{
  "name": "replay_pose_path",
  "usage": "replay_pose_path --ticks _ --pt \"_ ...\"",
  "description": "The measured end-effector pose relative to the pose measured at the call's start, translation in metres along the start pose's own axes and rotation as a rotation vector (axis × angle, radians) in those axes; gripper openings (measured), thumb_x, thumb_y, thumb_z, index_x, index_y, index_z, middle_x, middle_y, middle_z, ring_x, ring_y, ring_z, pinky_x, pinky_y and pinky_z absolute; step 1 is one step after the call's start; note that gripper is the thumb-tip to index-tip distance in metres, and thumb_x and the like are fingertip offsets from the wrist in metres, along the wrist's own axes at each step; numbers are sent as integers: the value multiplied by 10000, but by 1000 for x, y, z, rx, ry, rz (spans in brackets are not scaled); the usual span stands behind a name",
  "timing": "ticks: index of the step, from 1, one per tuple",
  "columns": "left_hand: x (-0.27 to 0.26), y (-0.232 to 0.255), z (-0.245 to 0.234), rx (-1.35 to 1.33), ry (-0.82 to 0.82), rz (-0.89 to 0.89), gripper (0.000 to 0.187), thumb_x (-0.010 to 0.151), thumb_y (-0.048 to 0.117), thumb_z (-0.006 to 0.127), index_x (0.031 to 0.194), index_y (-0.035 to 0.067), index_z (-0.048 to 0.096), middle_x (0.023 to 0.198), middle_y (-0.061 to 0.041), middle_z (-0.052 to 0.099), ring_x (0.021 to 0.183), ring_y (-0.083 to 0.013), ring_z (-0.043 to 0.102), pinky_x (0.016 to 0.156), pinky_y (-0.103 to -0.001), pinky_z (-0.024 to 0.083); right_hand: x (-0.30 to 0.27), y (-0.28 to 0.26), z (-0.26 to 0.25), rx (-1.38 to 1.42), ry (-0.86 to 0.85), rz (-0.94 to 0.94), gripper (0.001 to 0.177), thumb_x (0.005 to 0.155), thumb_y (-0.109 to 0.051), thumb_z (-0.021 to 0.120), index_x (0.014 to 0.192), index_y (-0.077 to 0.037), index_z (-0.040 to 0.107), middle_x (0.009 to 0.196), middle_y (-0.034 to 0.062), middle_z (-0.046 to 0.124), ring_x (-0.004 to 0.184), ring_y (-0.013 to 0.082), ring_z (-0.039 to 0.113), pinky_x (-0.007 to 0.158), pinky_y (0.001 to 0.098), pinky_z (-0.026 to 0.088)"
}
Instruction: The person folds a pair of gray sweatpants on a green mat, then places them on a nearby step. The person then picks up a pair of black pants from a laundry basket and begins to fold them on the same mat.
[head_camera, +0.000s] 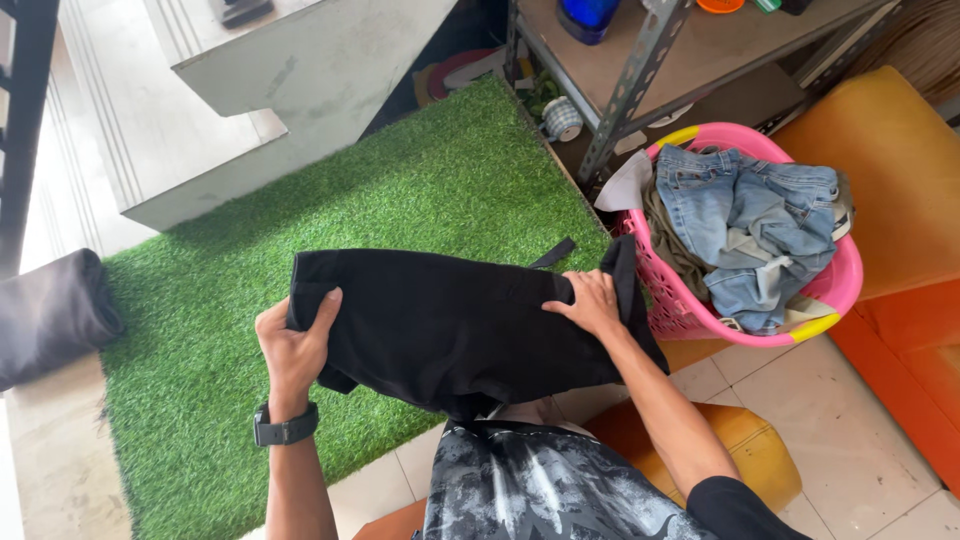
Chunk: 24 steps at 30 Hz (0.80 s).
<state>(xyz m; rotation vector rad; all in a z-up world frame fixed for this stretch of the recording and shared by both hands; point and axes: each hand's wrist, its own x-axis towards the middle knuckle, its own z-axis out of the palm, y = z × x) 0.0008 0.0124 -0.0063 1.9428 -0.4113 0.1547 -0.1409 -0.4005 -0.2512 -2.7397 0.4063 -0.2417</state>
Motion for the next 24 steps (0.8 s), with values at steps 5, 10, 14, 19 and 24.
replay_pose_path --ticks 5,10,14,19,24 --pt "-10 -12 -21 -118 89 -65 187 974 141 802 871 -2 740 692 53 605 605 -24 472 551 -224 341 -7 34 -25 -186 -133 16 772 601 -709 820 1110 -134 742 1079 84 729 1120 283 581 1020 413 391" --pt "-16 -17 -43 -210 175 -92 132 959 129 801 986 6 760 839 9 716 721 -47 609 659 -214 471 -30 87 -35 -200 -10 36 517 686 -574 814 992 -158 798 971 27 756 1114 269 587 1005 414 401" --pt "-24 -19 -55 -163 205 -136 143 969 119 812 1017 -9 770 867 -26 717 756 -68 617 691 -231 477 -43 101 -35 -34 98 28 262 793 -368 803 902 -130 800 946 20 754 1087 252 625 995 414 421" --pt "-30 -22 -70 -220 248 -108 132 973 94 804 1046 -9 764 924 -33 737 807 -76 649 757 -228 511 -38 71 -53 278 329 59 161 864 -194 805 970 -79 768 1001 77 732 992 272 684 894 395 517" --pt "-50 -22 -93 -323 348 -180 154 975 73 802 1068 -34 741 989 -57 742 852 -92 667 802 -239 533 -3 24 -85 321 599 -42 110 900 -100 788 981 -34 754 1024 140 740 970 314 709 897 386 543"
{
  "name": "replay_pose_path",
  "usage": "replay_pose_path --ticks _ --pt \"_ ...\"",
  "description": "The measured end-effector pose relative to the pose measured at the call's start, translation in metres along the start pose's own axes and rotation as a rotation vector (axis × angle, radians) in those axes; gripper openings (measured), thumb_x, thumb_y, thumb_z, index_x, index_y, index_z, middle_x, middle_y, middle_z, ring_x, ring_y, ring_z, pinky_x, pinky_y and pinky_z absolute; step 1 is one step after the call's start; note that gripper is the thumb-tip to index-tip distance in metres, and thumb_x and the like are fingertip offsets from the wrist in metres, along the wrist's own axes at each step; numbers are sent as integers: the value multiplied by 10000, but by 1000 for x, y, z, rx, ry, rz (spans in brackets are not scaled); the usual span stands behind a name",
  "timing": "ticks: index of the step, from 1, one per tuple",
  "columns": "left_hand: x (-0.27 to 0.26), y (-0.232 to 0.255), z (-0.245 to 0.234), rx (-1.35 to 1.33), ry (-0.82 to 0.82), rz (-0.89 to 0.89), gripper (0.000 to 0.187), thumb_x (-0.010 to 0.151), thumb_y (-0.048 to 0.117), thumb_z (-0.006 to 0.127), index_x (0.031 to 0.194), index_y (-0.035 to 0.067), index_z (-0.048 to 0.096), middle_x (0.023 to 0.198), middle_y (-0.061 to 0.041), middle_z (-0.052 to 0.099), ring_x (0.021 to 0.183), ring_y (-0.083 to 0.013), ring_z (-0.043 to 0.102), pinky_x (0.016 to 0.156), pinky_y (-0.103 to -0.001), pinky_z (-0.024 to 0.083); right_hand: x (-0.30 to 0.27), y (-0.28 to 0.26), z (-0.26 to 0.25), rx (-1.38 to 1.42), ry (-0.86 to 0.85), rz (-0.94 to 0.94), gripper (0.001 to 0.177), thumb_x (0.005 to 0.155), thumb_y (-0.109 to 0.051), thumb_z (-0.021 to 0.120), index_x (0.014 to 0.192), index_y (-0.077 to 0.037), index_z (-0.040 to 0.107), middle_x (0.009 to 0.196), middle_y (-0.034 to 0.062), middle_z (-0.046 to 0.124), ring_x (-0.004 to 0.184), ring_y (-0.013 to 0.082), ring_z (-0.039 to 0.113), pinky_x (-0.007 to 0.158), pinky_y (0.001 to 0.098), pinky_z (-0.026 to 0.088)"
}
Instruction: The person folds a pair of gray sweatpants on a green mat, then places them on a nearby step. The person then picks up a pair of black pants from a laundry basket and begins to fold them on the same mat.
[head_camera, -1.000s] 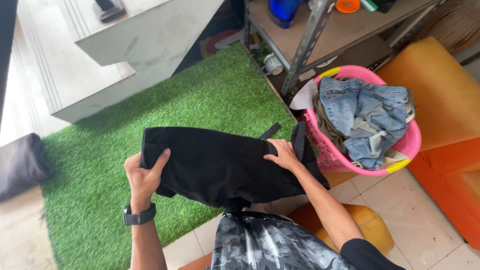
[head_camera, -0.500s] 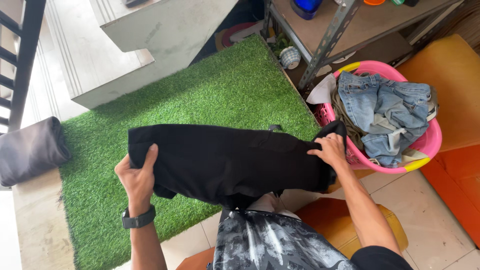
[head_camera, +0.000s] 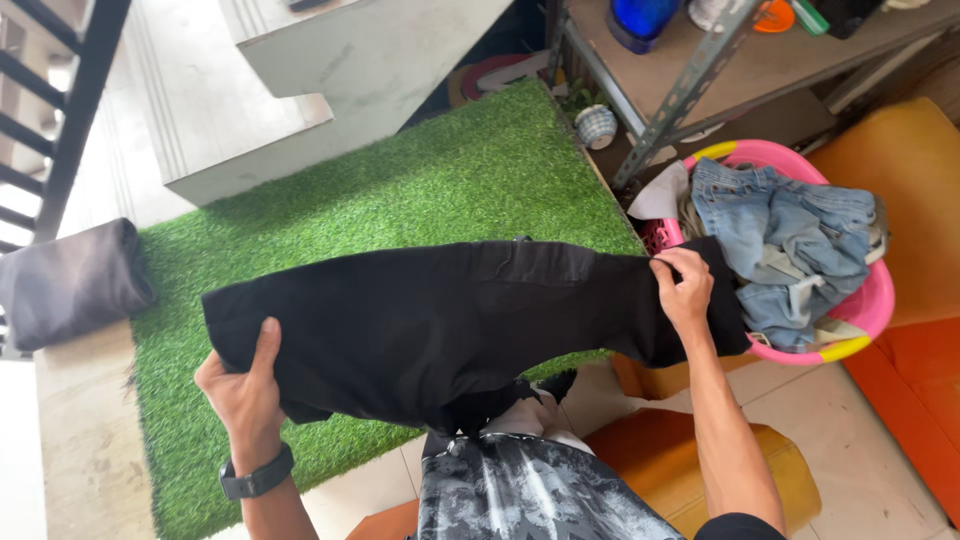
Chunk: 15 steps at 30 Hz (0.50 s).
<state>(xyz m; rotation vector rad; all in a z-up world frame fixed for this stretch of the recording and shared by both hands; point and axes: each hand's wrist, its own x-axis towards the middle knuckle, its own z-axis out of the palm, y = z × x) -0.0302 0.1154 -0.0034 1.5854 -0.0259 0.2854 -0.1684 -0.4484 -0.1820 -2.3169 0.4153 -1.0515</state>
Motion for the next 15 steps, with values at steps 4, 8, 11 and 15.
replay_pose_path --ticks 4,8,11,15 --pt "-20 12 -30 -63 107 -63 185 964 45 789 1110 -48 726 1042 -89 747 885 -116 694 833 -257 562 38 -30 26 164 32 116 129 967 -101 762 1052 -6 743 992 137 746 927 259 730 875 336 542" --pt "-46 27 -60 -79 236 -65 198 960 21 786 1133 -48 720 1084 -112 746 923 -131 708 874 -269 578 58 -49 76 264 50 127 160 993 -129 773 1063 11 741 986 133 756 923 235 721 890 328 542" --pt "-67 43 -79 -39 335 -68 205 968 24 783 1144 -56 716 1081 -120 746 913 -137 713 855 -276 579 50 -61 123 320 -5 148 176 977 -152 773 1051 6 747 996 131 764 924 231 730 881 326 546" --pt "-95 56 -96 73 419 -10 218 981 42 788 1161 -60 720 1071 -111 751 918 -132 709 873 -266 576 18 -72 182 318 -136 163 207 943 -206 780 1015 -13 767 1011 133 772 945 257 745 877 344 554"
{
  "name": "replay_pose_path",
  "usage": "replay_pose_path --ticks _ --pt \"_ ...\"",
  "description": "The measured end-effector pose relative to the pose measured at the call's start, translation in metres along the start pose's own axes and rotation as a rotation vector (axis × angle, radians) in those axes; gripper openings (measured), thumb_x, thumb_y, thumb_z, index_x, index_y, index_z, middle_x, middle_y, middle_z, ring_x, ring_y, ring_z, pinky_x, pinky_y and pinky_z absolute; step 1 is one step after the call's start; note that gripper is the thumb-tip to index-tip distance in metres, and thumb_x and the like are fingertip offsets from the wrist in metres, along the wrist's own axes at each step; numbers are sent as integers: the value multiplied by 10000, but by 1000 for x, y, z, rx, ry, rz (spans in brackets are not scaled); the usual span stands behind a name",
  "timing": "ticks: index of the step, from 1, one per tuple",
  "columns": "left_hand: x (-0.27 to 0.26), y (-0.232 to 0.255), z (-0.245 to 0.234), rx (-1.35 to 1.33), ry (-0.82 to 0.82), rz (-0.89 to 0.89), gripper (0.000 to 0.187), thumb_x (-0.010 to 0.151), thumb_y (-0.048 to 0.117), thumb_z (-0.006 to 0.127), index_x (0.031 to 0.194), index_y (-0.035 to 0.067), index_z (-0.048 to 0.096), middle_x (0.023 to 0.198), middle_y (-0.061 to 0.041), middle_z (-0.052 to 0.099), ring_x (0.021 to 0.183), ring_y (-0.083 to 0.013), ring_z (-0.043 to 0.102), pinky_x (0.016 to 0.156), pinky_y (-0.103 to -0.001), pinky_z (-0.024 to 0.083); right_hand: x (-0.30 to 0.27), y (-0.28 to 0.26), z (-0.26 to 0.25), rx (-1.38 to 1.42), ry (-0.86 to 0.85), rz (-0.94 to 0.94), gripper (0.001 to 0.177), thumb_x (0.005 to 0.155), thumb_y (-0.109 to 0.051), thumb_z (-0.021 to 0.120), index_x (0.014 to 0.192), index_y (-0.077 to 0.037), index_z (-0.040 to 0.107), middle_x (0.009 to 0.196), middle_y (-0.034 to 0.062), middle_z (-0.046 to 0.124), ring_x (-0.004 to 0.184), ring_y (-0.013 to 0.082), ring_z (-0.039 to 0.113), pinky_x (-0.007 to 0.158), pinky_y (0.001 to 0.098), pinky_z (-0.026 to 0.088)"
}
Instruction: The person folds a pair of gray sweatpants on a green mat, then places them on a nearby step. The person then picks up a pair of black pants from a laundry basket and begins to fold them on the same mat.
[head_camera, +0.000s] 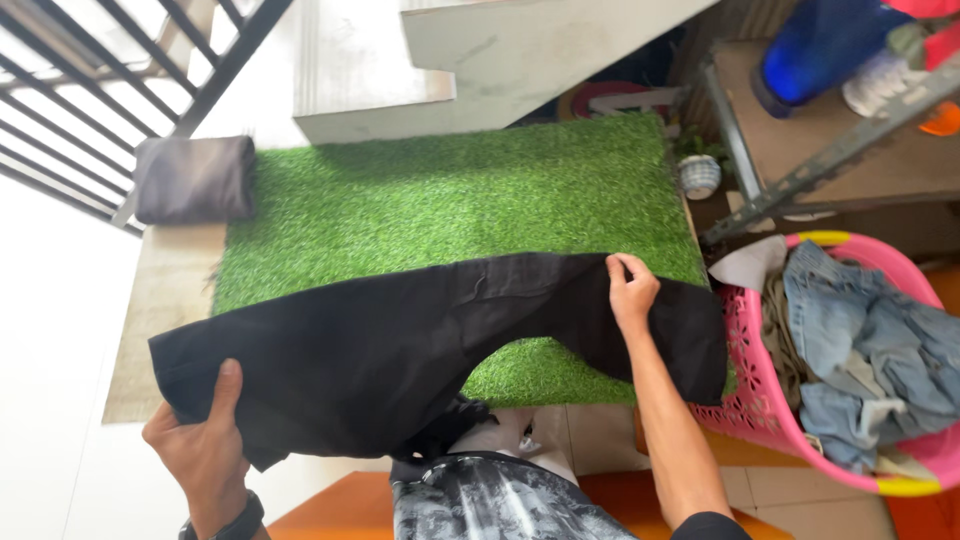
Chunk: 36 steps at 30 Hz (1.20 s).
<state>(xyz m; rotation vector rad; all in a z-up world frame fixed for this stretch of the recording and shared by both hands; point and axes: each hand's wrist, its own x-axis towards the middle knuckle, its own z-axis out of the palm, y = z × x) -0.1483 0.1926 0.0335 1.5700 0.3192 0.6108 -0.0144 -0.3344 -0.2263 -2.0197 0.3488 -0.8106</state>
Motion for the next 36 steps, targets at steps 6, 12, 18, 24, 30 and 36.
replay_pose_path --ticks 6,12,18,24,30,36 --pt "-21 4 -25 199 104 54 176 1011 62 812 1101 -72 742 973 -94 737 878 -108 652 830 -242 519 -44 24 53 -58 -258 51 320 929 -339 764 1009 -28 767 1012 146 773 969 308 740 891 377 547" --pt "-35 -4 -25 129 170 42 183 984 74 803 1110 -44 743 995 -67 743 874 -89 664 825 -230 529 -60 42 55 -216 -473 105 476 906 -483 734 1059 -33 756 1076 166 750 1038 351 695 933 421 521" --pt "-31 -9 -17 163 203 74 163 995 80 808 1087 -42 753 955 -56 734 844 -82 637 794 -222 500 -61 42 46 -192 -513 35 494 884 -498 753 1065 -38 743 1122 146 728 1080 343 663 956 421 501" --pt "-22 -14 -22 169 198 69 157 987 99 805 1061 -31 757 917 -39 730 819 -69 627 769 -213 483 -62 34 41 -200 -534 47 501 819 -491 798 1063 -57 737 1102 129 727 1051 327 668 938 407 512" --pt "-6 -24 -35 162 198 22 159 979 117 812 1015 -29 761 859 -31 714 767 -61 603 723 -211 465 -61 27 39 -273 -544 23 514 809 -525 802 1015 -61 720 1077 124 716 1059 329 647 946 426 489" --pt "12 -19 -54 229 219 29 169 993 112 826 995 -43 760 797 -41 687 744 -68 566 710 -222 436 -64 20 30 -490 -572 -135 500 738 -547 825 940 -97 741 993 115 720 1049 318 634 958 455 455"
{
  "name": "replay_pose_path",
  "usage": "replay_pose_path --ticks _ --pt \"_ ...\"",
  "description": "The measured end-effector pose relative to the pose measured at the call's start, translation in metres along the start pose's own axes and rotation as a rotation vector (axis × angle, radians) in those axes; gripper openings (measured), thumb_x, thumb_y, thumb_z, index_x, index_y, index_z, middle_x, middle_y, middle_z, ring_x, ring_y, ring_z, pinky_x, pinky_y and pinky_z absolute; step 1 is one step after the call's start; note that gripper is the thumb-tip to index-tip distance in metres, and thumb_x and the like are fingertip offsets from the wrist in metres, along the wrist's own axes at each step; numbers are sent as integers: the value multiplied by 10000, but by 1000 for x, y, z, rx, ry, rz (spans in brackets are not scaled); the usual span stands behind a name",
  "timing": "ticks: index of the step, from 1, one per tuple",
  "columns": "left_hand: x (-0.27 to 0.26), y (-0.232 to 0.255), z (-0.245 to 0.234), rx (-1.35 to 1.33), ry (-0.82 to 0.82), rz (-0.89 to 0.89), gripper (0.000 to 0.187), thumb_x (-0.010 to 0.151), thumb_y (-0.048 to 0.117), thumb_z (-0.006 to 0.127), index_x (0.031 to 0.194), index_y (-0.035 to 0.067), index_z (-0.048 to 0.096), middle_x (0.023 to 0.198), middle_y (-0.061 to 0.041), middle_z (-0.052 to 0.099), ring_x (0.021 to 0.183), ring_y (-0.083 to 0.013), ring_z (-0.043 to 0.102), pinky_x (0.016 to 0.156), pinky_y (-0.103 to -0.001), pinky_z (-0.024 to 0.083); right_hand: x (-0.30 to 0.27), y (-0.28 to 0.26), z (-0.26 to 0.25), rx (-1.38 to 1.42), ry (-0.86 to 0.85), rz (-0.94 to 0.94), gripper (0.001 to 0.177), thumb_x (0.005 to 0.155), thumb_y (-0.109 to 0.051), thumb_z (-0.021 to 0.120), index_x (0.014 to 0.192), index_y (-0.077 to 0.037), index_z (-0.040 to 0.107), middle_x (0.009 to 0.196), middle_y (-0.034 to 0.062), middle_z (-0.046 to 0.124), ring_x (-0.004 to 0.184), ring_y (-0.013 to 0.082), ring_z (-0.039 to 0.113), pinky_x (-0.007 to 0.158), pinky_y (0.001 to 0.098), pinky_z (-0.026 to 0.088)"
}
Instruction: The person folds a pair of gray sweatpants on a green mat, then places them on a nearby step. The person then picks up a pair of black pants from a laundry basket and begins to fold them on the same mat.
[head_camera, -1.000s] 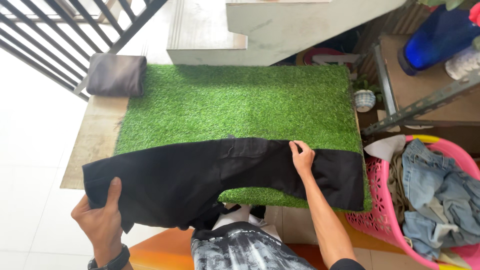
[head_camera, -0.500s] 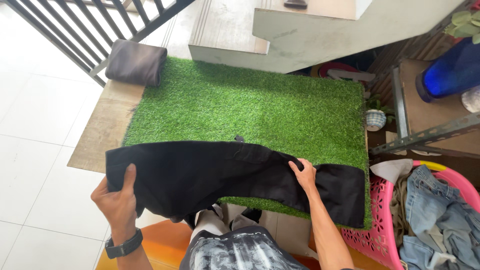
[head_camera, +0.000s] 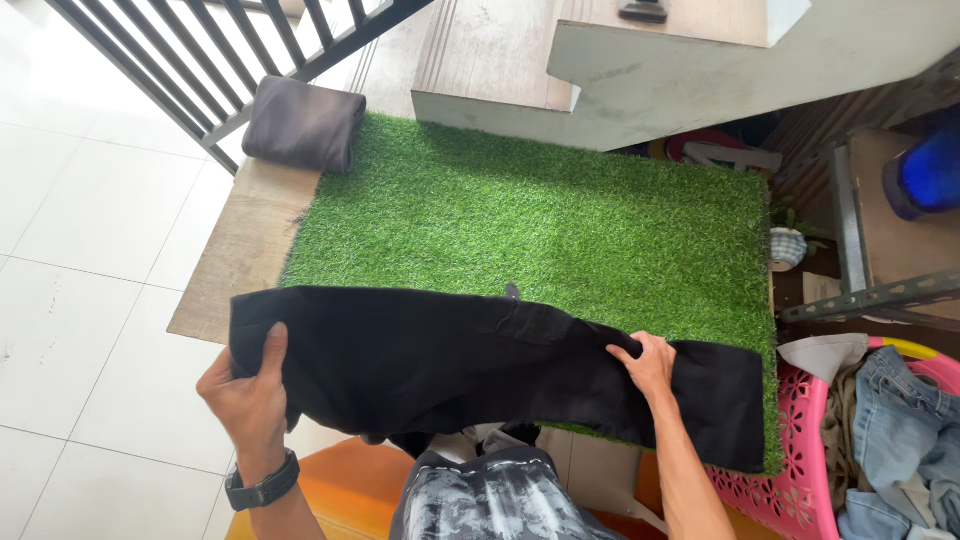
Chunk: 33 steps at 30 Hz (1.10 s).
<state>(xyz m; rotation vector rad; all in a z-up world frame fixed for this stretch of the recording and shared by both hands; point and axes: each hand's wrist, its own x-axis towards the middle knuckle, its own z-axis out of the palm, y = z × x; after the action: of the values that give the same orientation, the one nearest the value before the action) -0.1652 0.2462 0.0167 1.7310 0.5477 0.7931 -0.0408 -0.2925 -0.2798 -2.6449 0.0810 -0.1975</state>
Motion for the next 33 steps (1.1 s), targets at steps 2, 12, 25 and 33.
replay_pose_path --ticks 2,12,25,33 --pt "9 2 -6 -87 8 39 161 962 103 808 1050 -21 755 919 -18 741 816 -51 644 785 -200 509 -2 -1 -5 -45 43 -33 460 728 -522 838 904 -106 751 959 111 722 1030 318 642 944 459 461" --pt "89 -29 -22 -232 -15 -10 167 959 73 808 1076 -28 745 999 -66 754 877 -93 682 837 -235 543 17 -25 -46 371 292 55 258 891 -210 844 1041 -36 727 937 102 742 850 189 687 798 325 540" --pt "187 -180 56 -309 -182 -244 232 932 141 781 1103 -8 738 1023 -48 752 867 -111 678 797 -265 551 29 -94 1 303 304 394 315 952 -353 786 1131 -94 771 930 125 760 850 251 708 843 377 532" --pt "158 -279 88 -192 -203 -346 341 968 204 708 1216 -22 650 1134 -64 711 989 -145 649 886 -295 525 -5 -106 45 337 244 564 424 971 -422 726 1165 -45 738 1045 155 762 983 309 704 951 417 499"
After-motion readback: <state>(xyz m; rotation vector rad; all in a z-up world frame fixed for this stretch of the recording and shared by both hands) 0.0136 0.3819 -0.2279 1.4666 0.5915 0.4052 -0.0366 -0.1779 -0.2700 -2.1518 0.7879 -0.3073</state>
